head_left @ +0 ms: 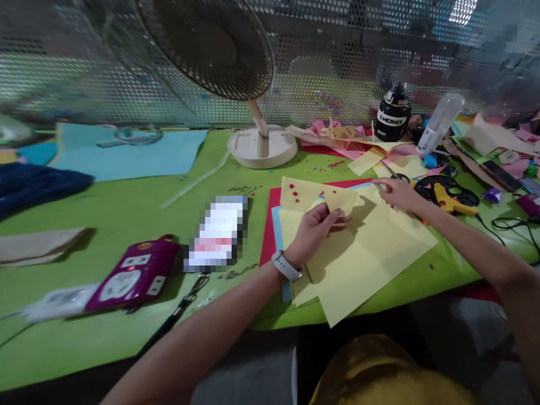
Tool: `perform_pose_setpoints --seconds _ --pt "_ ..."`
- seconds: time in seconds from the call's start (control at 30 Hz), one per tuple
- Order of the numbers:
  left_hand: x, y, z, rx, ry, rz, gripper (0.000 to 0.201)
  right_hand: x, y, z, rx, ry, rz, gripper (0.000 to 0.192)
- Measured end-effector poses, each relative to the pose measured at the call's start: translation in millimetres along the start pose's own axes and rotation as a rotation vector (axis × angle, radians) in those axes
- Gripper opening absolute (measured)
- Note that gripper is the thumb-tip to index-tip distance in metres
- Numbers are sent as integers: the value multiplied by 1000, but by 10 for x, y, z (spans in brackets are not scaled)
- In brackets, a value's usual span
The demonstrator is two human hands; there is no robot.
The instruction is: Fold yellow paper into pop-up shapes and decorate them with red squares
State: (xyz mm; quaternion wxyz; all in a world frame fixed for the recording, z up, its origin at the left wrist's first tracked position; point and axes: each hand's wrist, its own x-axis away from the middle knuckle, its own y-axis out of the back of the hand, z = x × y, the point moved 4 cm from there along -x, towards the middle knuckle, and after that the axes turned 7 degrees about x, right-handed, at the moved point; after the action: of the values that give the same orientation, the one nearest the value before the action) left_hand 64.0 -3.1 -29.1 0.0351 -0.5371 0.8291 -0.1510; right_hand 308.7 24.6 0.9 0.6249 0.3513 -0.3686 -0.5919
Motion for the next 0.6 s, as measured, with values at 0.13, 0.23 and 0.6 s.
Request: perform_pose_setpoints --seconds 0.13,0.23,0.6 --pt "-5 -5 10 13 34 -3 44 -106 178 -41 -635 -173 -3 16" --pt "-16 -4 24 53 26 -2 47 -189 295 116 -804 -86 -25 17" --pt "-20 -14 61 133 33 23 45 -885 120 415 -624 88 -325 20"
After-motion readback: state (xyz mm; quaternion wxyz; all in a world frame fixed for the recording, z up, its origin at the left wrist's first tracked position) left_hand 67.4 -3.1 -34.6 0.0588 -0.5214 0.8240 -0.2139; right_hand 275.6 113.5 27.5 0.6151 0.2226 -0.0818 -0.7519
